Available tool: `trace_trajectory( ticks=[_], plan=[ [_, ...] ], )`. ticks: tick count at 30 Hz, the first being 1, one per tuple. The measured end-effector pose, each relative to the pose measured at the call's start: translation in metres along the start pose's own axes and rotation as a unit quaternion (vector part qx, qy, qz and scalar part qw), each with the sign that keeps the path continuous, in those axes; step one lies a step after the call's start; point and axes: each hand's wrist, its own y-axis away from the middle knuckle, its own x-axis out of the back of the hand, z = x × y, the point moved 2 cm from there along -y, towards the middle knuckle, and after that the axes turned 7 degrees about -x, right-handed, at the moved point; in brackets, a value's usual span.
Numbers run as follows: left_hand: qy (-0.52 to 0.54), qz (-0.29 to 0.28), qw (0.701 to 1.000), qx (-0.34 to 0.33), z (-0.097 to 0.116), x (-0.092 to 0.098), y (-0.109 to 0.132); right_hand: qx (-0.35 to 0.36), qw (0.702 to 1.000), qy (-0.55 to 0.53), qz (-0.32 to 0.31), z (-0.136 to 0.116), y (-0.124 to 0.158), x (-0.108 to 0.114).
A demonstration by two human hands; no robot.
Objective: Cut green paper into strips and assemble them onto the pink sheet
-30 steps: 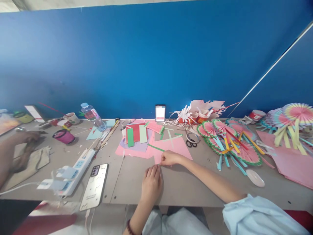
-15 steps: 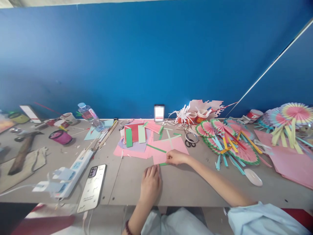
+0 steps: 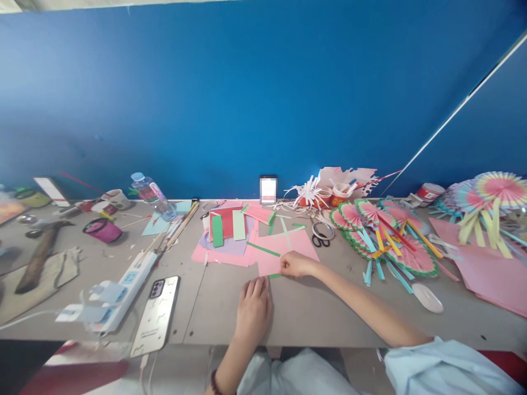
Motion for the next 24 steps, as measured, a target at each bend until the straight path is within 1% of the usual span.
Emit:
trace_trajectory(
  ticks=[5, 14, 19, 24],
  plan=[
    [0.002, 0.001, 1.0, 0.001, -0.0003, -0.0005, 0.0002, 0.001, 1.0, 0.003, -0.004, -0.0008, 0.0002, -0.0004],
    [0.002, -0.002, 1.0, 0.006, 0.0011, -0.0014, 0.0003, -0.01, 1.0, -0.001, 0.006, -0.0035, 0.0042, -0.0003],
    [-0.003, 0.0, 1.0, 0.001, 0.0023, 0.0018, -0.0014, -0.015, 1.0, 0.007, 0.011, -0.0022, 0.0025, -0.0018],
    [-0.003, -0.019, 1.0, -0.013, 0.005, 0.0058, -0.0054, -0.013, 1.0, 0.006, 0.019, -0.0008, 0.0021, -0.0024]
  ],
)
